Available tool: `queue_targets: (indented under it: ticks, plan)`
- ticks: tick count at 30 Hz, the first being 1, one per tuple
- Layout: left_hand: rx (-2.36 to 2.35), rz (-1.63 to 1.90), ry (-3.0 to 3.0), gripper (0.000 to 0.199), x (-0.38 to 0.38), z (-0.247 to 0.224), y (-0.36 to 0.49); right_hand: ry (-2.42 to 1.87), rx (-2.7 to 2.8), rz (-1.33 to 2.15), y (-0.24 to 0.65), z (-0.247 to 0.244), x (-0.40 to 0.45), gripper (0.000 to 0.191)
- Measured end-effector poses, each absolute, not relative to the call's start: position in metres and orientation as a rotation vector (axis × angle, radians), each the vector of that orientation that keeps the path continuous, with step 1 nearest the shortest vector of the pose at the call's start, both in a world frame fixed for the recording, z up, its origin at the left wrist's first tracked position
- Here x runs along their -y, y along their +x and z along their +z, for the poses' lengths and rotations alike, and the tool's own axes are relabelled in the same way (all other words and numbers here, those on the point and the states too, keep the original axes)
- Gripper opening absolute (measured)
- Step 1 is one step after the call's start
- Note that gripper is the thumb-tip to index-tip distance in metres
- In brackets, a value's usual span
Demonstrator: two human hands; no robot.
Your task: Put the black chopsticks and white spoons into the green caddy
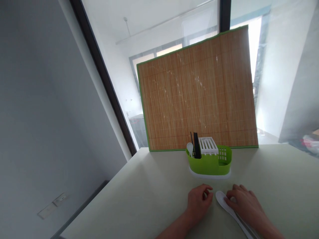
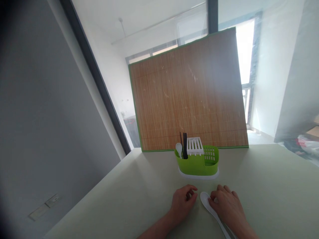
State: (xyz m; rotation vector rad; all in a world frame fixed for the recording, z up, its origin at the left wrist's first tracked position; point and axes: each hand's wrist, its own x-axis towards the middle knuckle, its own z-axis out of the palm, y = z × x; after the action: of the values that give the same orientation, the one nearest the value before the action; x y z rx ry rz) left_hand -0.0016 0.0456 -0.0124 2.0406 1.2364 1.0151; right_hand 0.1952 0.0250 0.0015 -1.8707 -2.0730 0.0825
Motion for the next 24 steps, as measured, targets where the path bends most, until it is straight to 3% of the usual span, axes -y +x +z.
queue_targets:
  ticks: [6,15,21,24]
  plan:
    - [-1.164,1.25,1.924,0.018,-0.04,0.008,-0.001,-1.631,1.683,0.264,0.189,0.02,-0.022,0.038]
    - [-0.933,1.549,2.215,0.027,-0.027,0.037,0.004,-1.154,1.626,0.02,0.172,0.024,-0.011,0.014]
    - [-1.064,1.644,2.527,0.007,-0.028,0.051,0.007,-1.117,1.645,0.037,0.173,0.019,-0.011,0.01]
    - [-1.136,1.586,2.675,0.007,-0.027,0.058,0.007,-1.098,1.654,0.049,0.173,0.02,-0.01,0.009]
